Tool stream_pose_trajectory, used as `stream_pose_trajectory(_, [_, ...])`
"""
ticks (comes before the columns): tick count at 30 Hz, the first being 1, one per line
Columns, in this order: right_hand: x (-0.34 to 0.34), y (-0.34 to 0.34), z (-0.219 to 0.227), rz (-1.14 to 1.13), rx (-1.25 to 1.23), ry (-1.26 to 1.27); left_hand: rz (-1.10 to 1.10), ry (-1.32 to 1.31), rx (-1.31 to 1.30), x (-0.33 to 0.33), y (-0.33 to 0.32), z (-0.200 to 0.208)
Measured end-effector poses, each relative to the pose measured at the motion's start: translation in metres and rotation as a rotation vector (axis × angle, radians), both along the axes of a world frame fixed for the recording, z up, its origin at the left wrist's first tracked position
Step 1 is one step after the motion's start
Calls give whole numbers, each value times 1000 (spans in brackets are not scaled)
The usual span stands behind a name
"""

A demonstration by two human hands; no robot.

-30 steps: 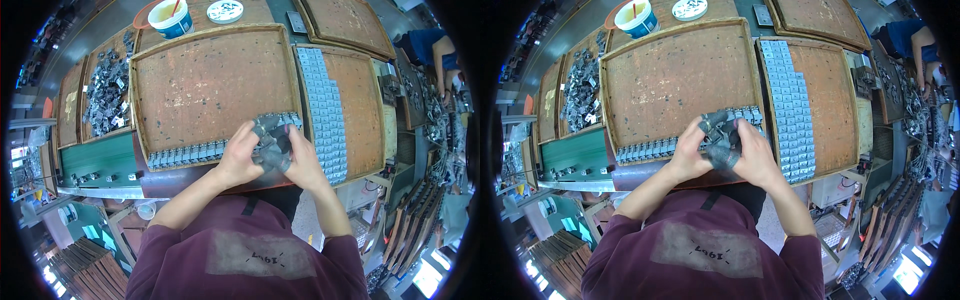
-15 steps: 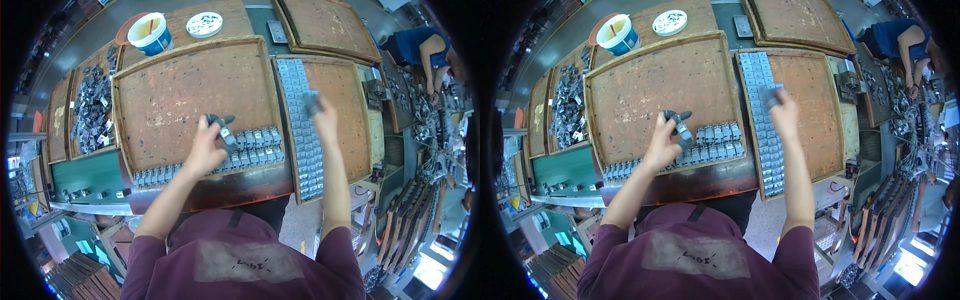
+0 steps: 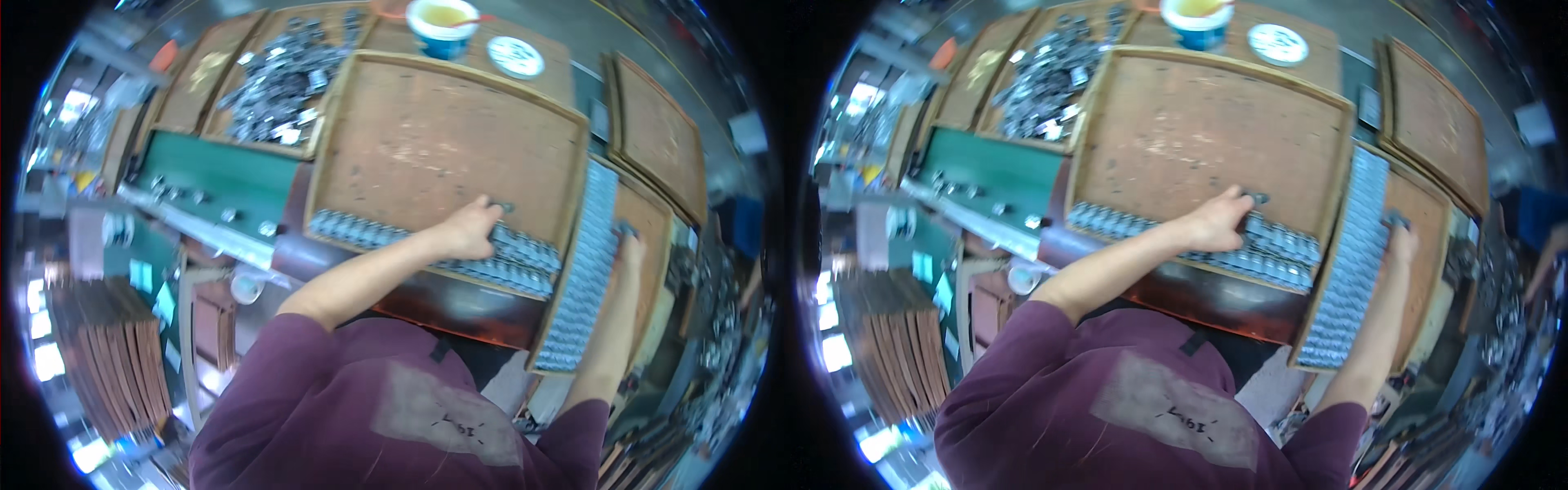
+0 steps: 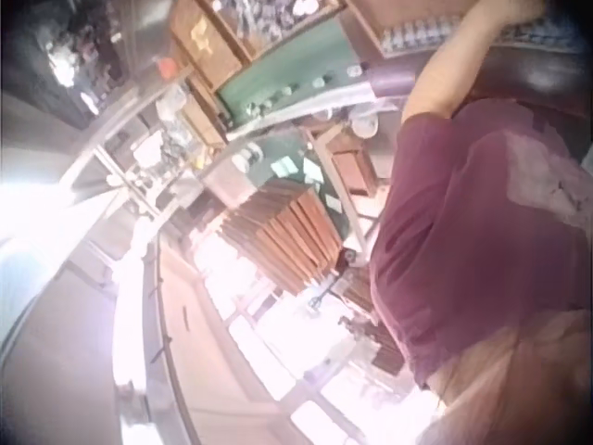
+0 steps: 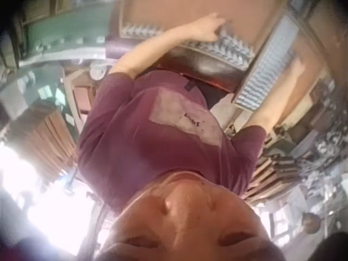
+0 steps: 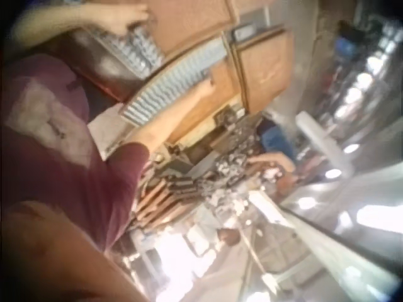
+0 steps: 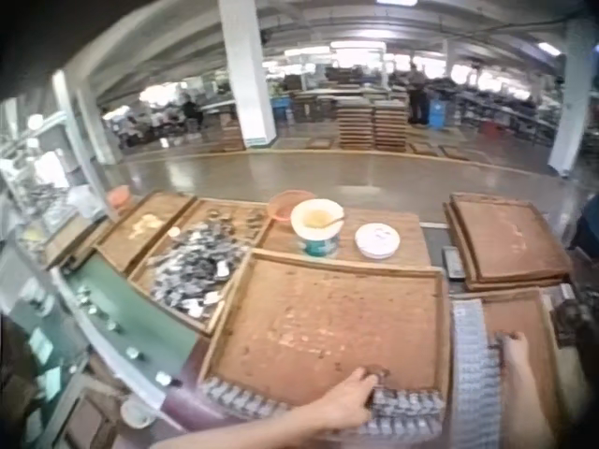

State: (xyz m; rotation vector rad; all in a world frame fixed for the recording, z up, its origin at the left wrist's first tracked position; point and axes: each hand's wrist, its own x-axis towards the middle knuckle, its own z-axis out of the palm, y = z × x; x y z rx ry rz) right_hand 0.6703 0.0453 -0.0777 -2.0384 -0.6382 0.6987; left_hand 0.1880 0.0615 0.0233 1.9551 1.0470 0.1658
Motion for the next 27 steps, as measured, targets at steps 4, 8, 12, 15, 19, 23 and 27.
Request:
stream_pose_trajectory(4, [-55, -14, 48, -92, 436, 202, 306, -38, 370, -101, -30, 18])
stream_pose_trajectory(8, [-70, -59, 77, 68, 538, 473, 869, 647, 633, -243, -52, 18])
stream_pose_trajectory(12, [-154, -68, 95, 146, 583, 480, 1091, 919, 79, -337, -79, -15])
stream_pose_trajectory(15, [-190, -83, 101, 264, 473, 423, 1144, 638, 74, -349, -80, -31])
stream_pose_trajectory(19, [-269, -98, 138, 261, 486, 487, 1217, -598, -101, -300, -72, 0])
stream_pose_trajectory(23, [-341, -110, 171, 620, 405, 501, 835, -1018, -454, -199, -76, 65])
stream_pose_trajectory(27, [-373, -116, 215, 1022, 423, -427, 496, -1102, -383, -131, -89, 79])
